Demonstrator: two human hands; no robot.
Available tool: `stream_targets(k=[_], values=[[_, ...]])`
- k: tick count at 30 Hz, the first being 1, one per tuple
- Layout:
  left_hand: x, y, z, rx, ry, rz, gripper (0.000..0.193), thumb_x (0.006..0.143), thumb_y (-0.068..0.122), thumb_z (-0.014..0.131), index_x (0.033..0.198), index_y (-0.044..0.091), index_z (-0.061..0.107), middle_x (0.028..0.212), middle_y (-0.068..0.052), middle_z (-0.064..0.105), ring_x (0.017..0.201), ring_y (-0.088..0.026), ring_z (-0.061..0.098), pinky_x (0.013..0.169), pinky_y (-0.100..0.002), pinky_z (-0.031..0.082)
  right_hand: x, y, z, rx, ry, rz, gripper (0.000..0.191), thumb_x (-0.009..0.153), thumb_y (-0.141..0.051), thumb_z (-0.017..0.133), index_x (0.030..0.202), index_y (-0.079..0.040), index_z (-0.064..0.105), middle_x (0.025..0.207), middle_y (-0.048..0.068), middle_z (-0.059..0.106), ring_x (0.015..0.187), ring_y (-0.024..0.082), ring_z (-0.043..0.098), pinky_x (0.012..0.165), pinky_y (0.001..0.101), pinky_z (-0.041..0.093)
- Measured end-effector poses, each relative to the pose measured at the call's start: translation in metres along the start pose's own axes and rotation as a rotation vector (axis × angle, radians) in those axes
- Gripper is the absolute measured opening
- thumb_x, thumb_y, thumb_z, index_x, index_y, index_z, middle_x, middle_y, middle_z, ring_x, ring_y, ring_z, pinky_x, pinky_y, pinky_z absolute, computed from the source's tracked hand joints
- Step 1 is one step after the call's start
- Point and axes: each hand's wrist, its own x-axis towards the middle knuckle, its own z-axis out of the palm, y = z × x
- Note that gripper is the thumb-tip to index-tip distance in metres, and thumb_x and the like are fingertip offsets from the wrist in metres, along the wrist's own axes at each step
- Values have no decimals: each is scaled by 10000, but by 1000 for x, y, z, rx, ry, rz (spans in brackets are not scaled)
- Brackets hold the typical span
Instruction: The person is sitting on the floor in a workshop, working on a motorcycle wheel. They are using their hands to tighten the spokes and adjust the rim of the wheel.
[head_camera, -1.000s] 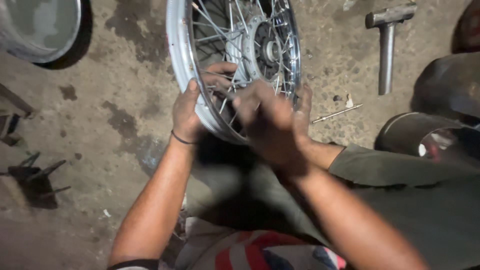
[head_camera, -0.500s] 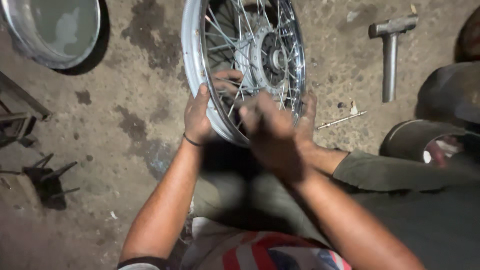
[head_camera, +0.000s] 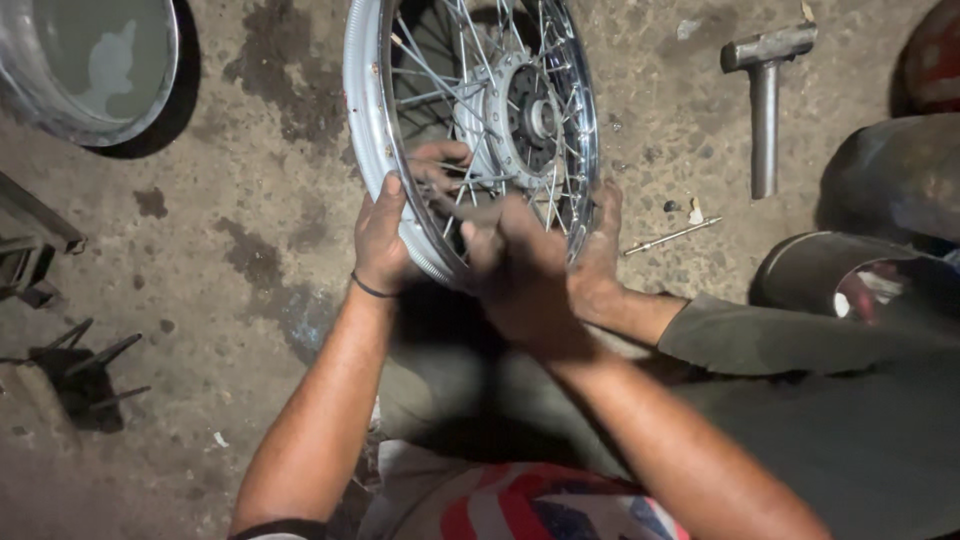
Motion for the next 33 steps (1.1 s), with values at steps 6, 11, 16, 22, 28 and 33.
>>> stream_targets(k=[6,11,16,22,28,33], values=[[-11,-19,-11,-237,168,-203,476,1116,430,557,1293,-6,632,1140,-122,631,836,-140,538,737,-282,466,96,-1,-8,-64,-148,433,158,990,-150,636,1000,3,679,694,133,682,572,235,634,516,347,475],[-10,-14,-12,-296,223,-235,441,1101,387,598,1383,48,600,1159,-96,585,921,-153,556,791,-290,467,95,3,13,-279,-2,-39,171,1006,-147,691,950,15,688,777,117,700,695,180,652,618,330,479],[1,3,1,-62,-34,4,444,1080,466,513,1111,33,608,1354,-170,591,1212,-193,601,1077,-327,493,-9,-1,19,-178,125,-71,196,1043,-195,631,1037,1,637,843,132,679,768,171,666,705,349,533],[-8,-9,-6,-101,100,-170,545,1117,452,490,1302,-41,629,1410,-201,605,1025,-173,556,878,-273,436,60,7,-22,48,-89,460,224,995,-151,667,881,40,636,722,155,712,537,212,571,474,368,409],[-11,-17,-9,-115,138,-134,497,1114,456,546,1245,-20,607,1382,-194,539,1082,-205,558,961,-326,468,88,-24,1,-209,16,-126,129,984,-95,699,931,17,661,776,83,675,681,105,603,599,279,453],[0,2,0,-38,-20,-40,515,1122,486,492,1119,-16,605,1454,-212,570,1182,-232,603,1041,-368,509,0,-7,8,-154,81,-32,141,1011,-150,661,944,-26,643,718,66,573,660,157,551,629,306,446]])
